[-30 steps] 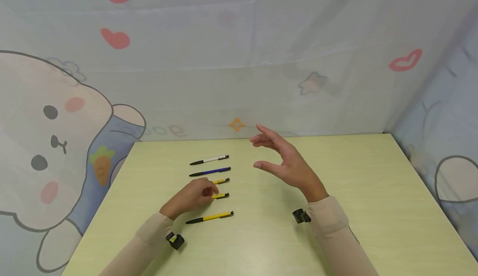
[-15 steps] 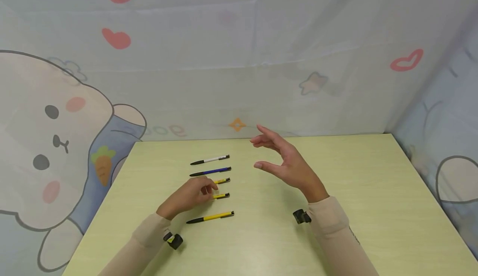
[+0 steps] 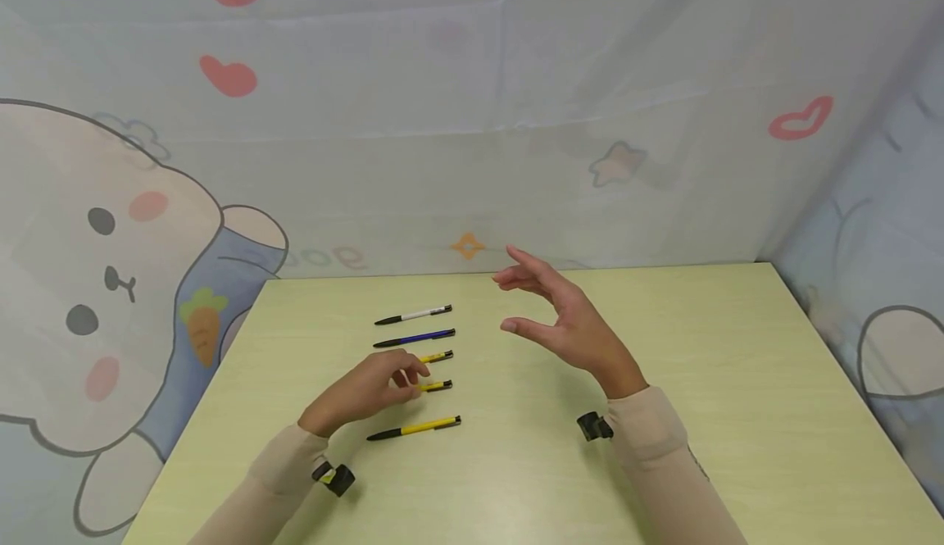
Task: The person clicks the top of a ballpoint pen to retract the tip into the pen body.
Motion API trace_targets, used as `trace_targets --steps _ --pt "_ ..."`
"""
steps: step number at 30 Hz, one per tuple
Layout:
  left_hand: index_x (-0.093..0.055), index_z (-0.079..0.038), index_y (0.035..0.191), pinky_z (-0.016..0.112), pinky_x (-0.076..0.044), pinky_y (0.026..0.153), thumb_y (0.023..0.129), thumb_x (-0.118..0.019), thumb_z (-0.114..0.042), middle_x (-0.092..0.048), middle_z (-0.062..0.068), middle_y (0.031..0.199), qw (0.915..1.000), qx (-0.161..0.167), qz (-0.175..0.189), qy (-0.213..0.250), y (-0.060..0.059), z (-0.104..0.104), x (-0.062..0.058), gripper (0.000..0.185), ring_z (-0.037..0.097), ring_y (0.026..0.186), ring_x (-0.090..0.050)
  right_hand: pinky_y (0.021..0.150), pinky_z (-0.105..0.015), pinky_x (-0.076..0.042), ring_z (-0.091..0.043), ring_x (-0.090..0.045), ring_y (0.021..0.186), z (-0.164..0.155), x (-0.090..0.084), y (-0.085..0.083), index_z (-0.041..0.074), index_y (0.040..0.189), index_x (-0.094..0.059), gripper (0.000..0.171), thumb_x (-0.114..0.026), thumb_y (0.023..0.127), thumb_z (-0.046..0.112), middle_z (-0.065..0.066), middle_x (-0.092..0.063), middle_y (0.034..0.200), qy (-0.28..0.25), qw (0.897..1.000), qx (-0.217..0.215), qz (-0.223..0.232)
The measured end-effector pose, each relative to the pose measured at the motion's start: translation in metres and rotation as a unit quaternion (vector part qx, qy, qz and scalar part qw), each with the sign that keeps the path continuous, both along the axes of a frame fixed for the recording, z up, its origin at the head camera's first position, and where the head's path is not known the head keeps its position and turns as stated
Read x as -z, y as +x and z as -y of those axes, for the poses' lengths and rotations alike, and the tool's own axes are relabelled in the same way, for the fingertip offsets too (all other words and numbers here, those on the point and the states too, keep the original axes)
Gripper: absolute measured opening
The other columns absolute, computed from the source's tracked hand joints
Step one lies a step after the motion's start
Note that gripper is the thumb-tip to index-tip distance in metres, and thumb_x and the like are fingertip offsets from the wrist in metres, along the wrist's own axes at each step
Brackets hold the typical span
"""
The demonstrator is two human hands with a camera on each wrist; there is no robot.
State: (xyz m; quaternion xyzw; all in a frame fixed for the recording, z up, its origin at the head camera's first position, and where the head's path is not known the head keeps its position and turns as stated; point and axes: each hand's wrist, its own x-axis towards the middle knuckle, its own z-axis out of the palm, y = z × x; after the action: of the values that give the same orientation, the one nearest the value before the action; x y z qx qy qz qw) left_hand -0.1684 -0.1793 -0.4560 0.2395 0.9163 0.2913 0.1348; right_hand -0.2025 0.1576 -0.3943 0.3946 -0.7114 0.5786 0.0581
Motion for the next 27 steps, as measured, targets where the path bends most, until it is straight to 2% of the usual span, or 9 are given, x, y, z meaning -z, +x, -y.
trace_targets --steps 4,8,15,23,27 --pt "-0.07 -0.009 0.12 0.03 -0.054 0.077 0.096 -0.072 -0.015 -0.067 -0.002 0.103 1.0 0.002 0.007 0.004 0.002 0.001 -0.001 0.025 0.012 0.092 -0.062 0.116 -0.032 -0.038 -0.033 -0.056 0.128 0.001 0.0 -0.001 0.013 0.161 -0.028 0.094 -0.073 0.084 -0.017 -0.017 -0.057 0.137 -0.003 1.0 0.001 -0.006" --pt "-0.069 -0.01 0.121 0.03 -0.054 0.077 0.096 -0.072 -0.017 -0.067 -0.004 0.103 0.9999 0.004 0.013 0.005 0.004 0.001 -0.002 0.026 0.014 0.093 -0.062 0.117 -0.032 -0.038 -0.028 -0.056 0.129 -0.002 0.005 -0.005 0.018 0.161 -0.028 0.095 -0.074 0.085 -0.014 -0.011 -0.058 0.137 0.0 1.0 0.001 -0.005" --pt "-0.07 -0.01 0.12 0.029 -0.053 0.076 0.095 -0.072 -0.016 -0.065 -0.007 0.099 0.9998 0.004 0.019 0.007 0.01 0.0 0.0 0.026 0.012 0.09 -0.061 0.117 -0.032 -0.037 -0.024 -0.056 0.13 -0.003 0.004 -0.003 0.019 0.161 -0.028 0.095 -0.073 0.085 -0.015 -0.015 -0.057 0.137 0.003 1.0 0.004 0.001" --pt "-0.071 -0.007 0.119 0.028 -0.055 0.076 0.091 -0.077 -0.014 -0.069 0.001 0.099 0.9998 0.009 0.015 0.006 0.015 -0.001 0.004 0.03 0.01 0.084 -0.063 0.117 -0.031 -0.036 -0.032 -0.055 0.128 0.0 -0.013 0.012 0.014 0.16 -0.028 0.091 -0.071 0.086 -0.016 -0.02 -0.057 0.135 0.002 1.0 0.01 0.005" --pt "-0.07 -0.005 0.119 0.029 -0.054 0.076 0.089 -0.079 -0.012 -0.068 0.004 0.099 0.9998 0.014 0.011 0.005 0.017 -0.002 0.006 0.032 0.012 0.085 -0.063 0.117 -0.03 -0.037 -0.033 -0.056 0.128 -0.001 -0.015 0.013 0.013 0.16 -0.029 0.09 -0.07 0.086 -0.016 -0.022 -0.057 0.134 0.001 1.0 0.011 -0.002"
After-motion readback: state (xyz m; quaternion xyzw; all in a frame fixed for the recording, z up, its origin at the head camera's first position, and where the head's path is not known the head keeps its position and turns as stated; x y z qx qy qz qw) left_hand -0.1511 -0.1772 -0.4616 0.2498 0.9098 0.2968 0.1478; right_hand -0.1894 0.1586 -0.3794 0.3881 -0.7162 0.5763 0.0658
